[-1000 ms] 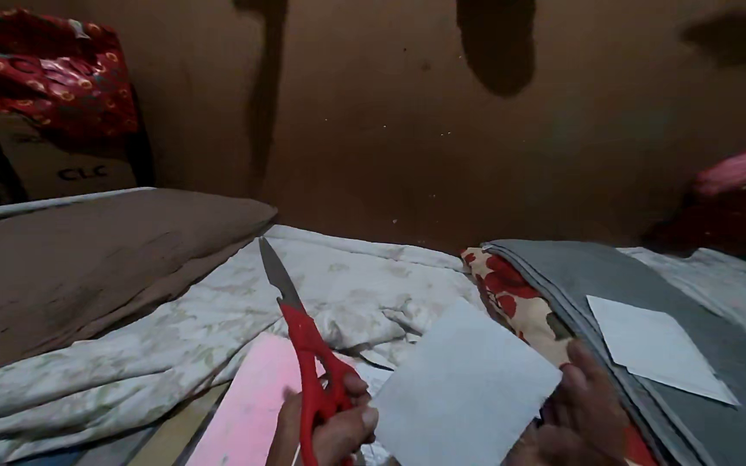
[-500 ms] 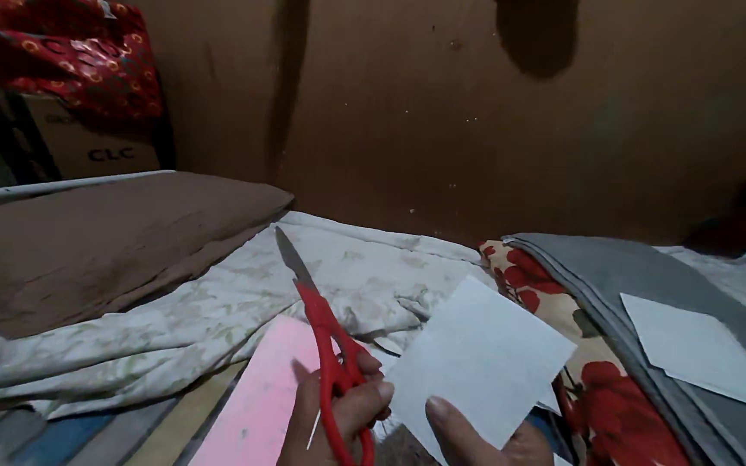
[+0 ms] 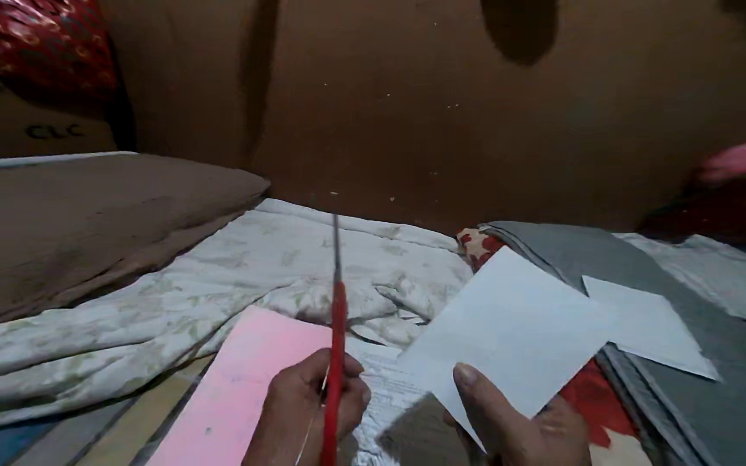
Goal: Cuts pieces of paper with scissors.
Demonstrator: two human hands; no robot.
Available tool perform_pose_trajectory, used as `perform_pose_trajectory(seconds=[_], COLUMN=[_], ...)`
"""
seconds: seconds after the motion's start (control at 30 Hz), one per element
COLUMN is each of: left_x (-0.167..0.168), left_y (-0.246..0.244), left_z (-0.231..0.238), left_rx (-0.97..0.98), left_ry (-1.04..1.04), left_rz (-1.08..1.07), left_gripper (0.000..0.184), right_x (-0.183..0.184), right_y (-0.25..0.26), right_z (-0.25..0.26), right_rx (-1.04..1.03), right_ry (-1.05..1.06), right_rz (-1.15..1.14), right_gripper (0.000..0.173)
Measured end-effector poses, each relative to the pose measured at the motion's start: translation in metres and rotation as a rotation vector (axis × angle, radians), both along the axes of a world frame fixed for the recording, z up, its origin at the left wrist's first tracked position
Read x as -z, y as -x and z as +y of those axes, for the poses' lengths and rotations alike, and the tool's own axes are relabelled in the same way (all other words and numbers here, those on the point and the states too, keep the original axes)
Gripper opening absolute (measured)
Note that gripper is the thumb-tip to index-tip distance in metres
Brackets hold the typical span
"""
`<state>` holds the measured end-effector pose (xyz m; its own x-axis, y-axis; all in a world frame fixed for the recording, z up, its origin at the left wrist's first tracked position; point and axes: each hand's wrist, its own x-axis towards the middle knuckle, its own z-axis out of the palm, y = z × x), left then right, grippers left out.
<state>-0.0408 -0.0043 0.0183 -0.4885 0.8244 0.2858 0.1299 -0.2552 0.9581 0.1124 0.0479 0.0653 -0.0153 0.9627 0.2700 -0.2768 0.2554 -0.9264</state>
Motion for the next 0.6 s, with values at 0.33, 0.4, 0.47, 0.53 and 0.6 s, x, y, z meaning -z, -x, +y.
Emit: perform_pose_trajectory(seconds=[0.33, 0.4, 0.47, 0.53, 0.6], left_x=[0.004, 0.002, 0.004, 0.006, 0.007], left_y=[-0.008, -0.007, -0.007, -0.007, -0.008], left_z=[-0.006, -0.007, -0.007, -0.006, -0.006], left_rx=[-0.095, -0.09, -0.09, -0.108, -0.133], left_ry=[0.136, 0.183, 0.172, 0.133, 0.105], left_rz=[0.822, 0.848, 0.873, 0.9, 0.928], left_gripper=[0.029, 0.033, 0.034, 0.033, 0.032], right_x=[-0.007, -0.007, -0.008, -0.006, -0.005], right_y=[-0.027, -0.028, -0.028, -0.029, -0.029], right_z=[0.027, 0.029, 0.029, 0.031, 0.032], right_rx=[0.191, 0.198, 0.203, 0.206, 0.21], right_ry=[-0.095, -0.111, -0.12, -0.139, -0.158], right_rz=[0.078, 0.117, 0.131, 0.116, 0.105], right_gripper=[0.013, 0.016, 0.017, 0.017, 0.018])
